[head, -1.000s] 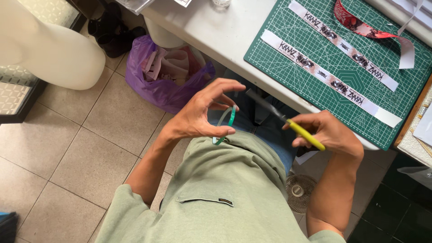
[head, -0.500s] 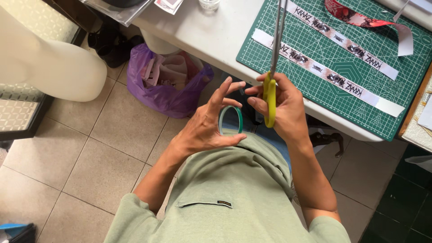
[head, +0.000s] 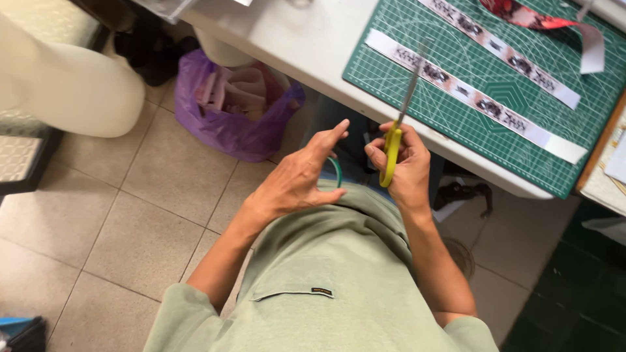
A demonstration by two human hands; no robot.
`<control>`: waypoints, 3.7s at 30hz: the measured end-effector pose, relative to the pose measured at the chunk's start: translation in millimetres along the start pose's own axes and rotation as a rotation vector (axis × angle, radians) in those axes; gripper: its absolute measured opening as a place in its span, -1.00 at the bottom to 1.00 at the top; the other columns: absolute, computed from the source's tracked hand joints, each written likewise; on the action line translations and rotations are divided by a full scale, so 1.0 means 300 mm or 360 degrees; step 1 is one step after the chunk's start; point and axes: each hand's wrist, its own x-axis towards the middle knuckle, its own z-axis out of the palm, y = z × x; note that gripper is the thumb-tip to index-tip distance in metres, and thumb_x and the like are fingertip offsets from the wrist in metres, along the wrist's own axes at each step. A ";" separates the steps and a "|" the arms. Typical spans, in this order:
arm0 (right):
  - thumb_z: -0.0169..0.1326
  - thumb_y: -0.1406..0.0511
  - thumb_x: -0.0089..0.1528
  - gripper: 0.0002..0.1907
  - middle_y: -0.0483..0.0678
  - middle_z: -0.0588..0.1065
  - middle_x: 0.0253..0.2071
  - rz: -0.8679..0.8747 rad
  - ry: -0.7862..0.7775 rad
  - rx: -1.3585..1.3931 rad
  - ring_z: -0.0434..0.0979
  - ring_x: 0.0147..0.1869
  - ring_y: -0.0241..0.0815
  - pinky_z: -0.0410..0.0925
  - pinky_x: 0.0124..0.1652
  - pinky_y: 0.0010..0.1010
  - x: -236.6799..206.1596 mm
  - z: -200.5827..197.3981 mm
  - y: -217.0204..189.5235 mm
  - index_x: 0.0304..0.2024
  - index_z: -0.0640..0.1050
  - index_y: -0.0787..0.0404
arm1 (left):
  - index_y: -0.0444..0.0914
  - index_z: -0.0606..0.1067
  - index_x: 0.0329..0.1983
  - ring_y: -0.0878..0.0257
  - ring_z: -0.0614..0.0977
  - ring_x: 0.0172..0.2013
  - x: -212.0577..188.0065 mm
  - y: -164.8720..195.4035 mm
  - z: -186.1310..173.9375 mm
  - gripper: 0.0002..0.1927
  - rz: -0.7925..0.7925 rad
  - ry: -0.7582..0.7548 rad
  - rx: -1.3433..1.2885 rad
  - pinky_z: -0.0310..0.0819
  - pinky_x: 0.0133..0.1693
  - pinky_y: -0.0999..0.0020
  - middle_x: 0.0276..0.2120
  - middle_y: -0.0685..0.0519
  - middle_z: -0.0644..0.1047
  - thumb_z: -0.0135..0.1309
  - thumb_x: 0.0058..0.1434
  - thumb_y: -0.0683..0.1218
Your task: The person assembles printed fabric lanyards by attaching metal swivel clasps to the ends. They handle multiple lanyards, attach hardware, and organize the finished items on a nearby surface. The person also uses scissors to cut a roll of tape.
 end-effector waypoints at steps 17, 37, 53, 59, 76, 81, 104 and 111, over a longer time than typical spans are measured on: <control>0.23 0.47 0.33 -0.67 -0.07 0.60 -0.24 -0.0290 0.0672 0.0041 0.53 -0.22 -0.46 0.37 -0.25 -0.65 0.005 0.025 0.155 0.08 0.42 0.28 | -0.02 0.01 0.56 0.03 0.57 -0.22 0.158 -0.085 0.131 0.16 0.0186 -0.0232 0.0884 0.55 -0.15 0.14 -0.05 -0.05 0.42 0.39 -0.07 -0.10; 0.28 0.43 0.29 -0.62 -0.04 0.60 -0.28 -0.0156 0.0580 -0.0263 0.57 -0.25 -0.38 0.45 -0.26 -0.59 -0.129 -0.092 0.185 0.13 0.47 0.29 | 0.07 -0.04 0.58 0.06 0.55 -0.27 0.188 -0.033 0.130 0.15 0.0021 -0.0224 0.0923 0.56 -0.23 0.13 -0.22 -0.04 0.43 0.34 -0.01 -0.16; 0.32 0.46 0.21 -0.48 0.06 0.61 0.00 -0.0101 0.0022 -0.0010 0.60 0.05 -0.29 0.48 -0.02 -0.48 -0.181 -0.113 -0.100 0.18 0.43 0.26 | -0.17 -0.21 0.59 0.00 0.55 0.24 0.103 0.071 0.098 0.18 0.0522 0.0131 -0.0055 0.52 0.26 0.19 0.34 -0.14 0.36 0.41 0.17 -0.09; 0.34 0.47 0.18 -0.48 0.04 0.61 -0.03 -0.0137 0.0071 -0.0187 0.64 0.09 -0.25 0.55 0.01 -0.42 -0.146 -0.057 -0.144 0.16 0.45 0.28 | -0.16 -0.09 0.49 -0.09 0.48 0.30 0.118 0.071 0.110 -0.04 0.0831 0.0183 0.0330 0.41 0.36 -0.06 0.38 -0.17 0.25 0.33 0.27 -0.15; 0.30 0.44 0.25 -0.57 -0.03 0.62 -0.16 -0.0092 0.0115 -0.0247 0.64 -0.02 -0.32 0.52 0.00 -0.49 -0.170 -0.067 -0.093 0.14 0.47 0.27 | -0.11 -0.19 0.57 -0.09 0.53 0.25 0.080 0.028 0.176 0.11 0.0706 0.0067 0.0315 0.38 0.37 -0.05 0.35 -0.16 0.31 0.34 0.18 -0.15; 0.29 0.45 0.25 -0.57 -0.06 0.60 -0.21 -0.0088 0.0148 -0.0206 0.62 -0.08 -0.36 0.50 -0.07 -0.52 -0.181 -0.084 -0.074 0.14 0.46 0.27 | -0.17 -0.25 0.60 -0.08 0.54 0.22 0.068 0.047 0.180 0.22 0.0388 -0.0036 -0.0066 0.45 0.32 0.07 0.25 -0.11 0.42 0.41 0.16 -0.04; 0.30 0.49 0.19 -0.56 -0.08 0.58 -0.24 0.0101 0.0284 -0.0013 0.54 -0.20 -0.43 0.39 -0.21 -0.65 -0.138 -0.220 -0.081 0.11 0.50 0.26 | -0.23 0.39 0.31 0.01 0.61 0.20 0.062 0.082 0.170 -0.18 -0.0090 -0.0643 -0.0516 0.54 0.21 0.12 0.18 -0.05 0.48 0.35 0.02 0.18; 0.32 0.47 0.17 -0.54 -0.09 0.59 -0.25 0.0187 0.0203 -0.0109 0.59 -0.17 -0.41 0.45 -0.17 -0.60 -0.125 -0.209 -0.078 0.10 0.51 0.25 | -0.18 0.28 0.37 0.03 0.72 -0.12 0.059 0.083 0.168 0.00 -0.0079 -0.0577 -0.0400 0.66 -0.08 0.18 0.29 -0.08 0.39 0.34 -0.11 0.25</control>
